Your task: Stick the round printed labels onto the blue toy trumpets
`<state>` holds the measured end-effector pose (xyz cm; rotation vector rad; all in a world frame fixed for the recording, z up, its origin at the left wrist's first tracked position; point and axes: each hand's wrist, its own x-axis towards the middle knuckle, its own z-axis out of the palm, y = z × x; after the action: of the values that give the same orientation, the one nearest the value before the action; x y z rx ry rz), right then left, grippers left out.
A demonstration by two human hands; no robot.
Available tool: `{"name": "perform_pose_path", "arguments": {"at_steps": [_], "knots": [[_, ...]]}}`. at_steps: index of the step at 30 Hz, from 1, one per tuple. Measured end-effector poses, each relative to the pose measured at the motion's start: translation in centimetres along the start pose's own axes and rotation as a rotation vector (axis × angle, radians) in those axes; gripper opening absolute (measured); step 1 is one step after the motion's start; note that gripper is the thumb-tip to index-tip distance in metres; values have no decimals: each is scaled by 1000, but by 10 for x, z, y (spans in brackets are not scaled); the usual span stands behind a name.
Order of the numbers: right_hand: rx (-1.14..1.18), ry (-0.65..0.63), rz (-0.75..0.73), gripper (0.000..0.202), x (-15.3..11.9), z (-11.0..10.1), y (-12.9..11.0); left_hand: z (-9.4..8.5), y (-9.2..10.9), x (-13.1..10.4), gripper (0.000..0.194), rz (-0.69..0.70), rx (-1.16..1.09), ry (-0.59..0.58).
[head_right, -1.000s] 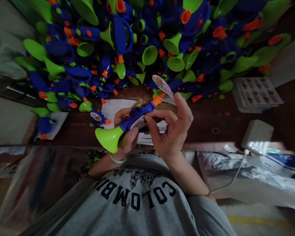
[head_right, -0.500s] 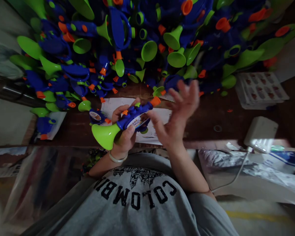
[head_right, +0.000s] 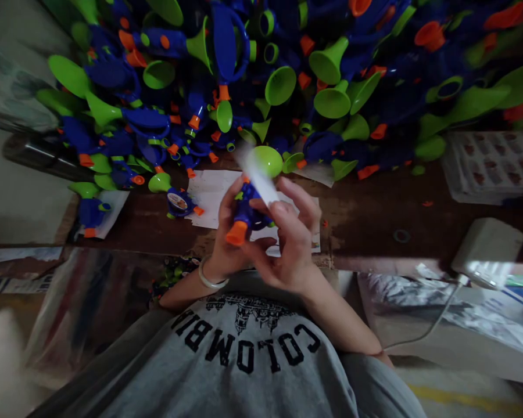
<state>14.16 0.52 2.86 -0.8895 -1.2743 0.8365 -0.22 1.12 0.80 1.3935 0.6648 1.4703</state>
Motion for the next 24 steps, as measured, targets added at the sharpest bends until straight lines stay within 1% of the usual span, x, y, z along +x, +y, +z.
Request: {"name": "perform_pose_path", "arguments": {"at_steps": [1, 2, 3, 4, 6, 7, 8, 9, 13, 16, 18, 24], "knots": [[40, -82, -75, 89, -2, 0, -3, -1, 5, 2, 83, -36, 0, 31], [92, -145, -113, 87, -2, 0, -6, -2, 8, 4, 72, -74, -21, 59], [141, -172, -121, 80, 0, -1, -10, -3, 10, 5, 64, -102, -59, 72], [177, -152, -100, 67, 3, -2, -13, -4, 10, 6, 59, -121, -107, 68], [197, -24, -45, 35, 10, -5, -16, -6, 7, 5, 61, -143, -205, 36], [180, 43, -20, 22, 13, -6, -17, -7, 5, 5, 62, -148, -244, 14], [151, 90, 11, 14, 15, -7, -16, -8, 4, 5, 63, -156, -271, -3], [116, 116, 45, 10, 17, -8, -16, -8, 3, 4, 63, -164, -288, -13], [31, 119, 141, 15, 18, -7, -14, -8, 6, 4, 69, -212, -305, -51], [-1, 136, 124, 14, 16, -5, -14, -7, 12, 6, 67, -226, -308, -71], [-23, 149, 99, 14, 16, -4, -14, -8, 15, 7, 66, -195, -309, -84], [-53, 155, 72, 11, 15, -3, -15, -7, 11, 7, 65, -129, -315, -114]]}}
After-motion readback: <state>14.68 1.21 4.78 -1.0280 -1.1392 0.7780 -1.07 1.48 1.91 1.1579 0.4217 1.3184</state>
